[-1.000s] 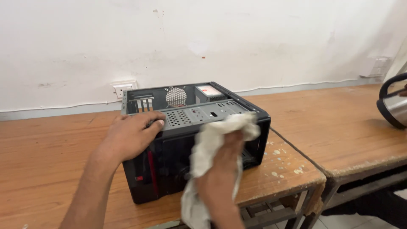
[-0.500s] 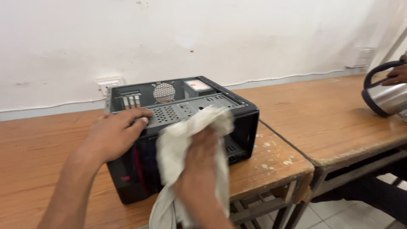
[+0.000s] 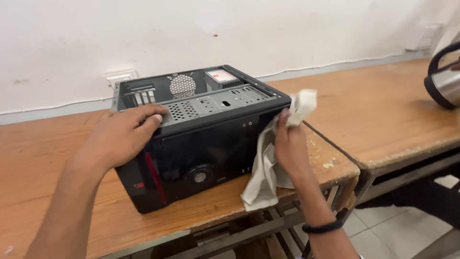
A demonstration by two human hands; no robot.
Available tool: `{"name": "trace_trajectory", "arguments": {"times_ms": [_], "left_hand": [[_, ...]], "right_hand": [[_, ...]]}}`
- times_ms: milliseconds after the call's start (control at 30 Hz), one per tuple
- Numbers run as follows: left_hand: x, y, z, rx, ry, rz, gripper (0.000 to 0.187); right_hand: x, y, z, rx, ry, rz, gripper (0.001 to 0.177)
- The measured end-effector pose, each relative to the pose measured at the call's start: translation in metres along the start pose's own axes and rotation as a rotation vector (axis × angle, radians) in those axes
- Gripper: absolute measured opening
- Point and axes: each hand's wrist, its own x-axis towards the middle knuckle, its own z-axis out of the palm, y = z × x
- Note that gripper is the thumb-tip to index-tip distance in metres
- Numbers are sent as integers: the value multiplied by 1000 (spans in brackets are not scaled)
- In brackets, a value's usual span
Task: The person wipes the exterior surfaces of a black computer case with a white cloth. They rotate the case to clean the sides, top, and back, focusing on the vents and ports.
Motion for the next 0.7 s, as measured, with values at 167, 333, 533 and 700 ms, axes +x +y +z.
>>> {"name": "trace_trajectory", "arguments": {"times_ms": [167,333,533,700], "left_hand": [[-6,23,-12,52,-122,-235,43],[0,12,-5,59,-48,-176,42],[2,0,3,63,-46,-119,43],[3,-2,6,15,6,-49,43]], "right_hand": [[-7,77,-2,-289,-140,-186,31],[18,39,-32,-91,-202,-226,34],[8,-36,-52,-50,-362,-38,46],[-28,26,-19,-147,-201,-428,59]]}}
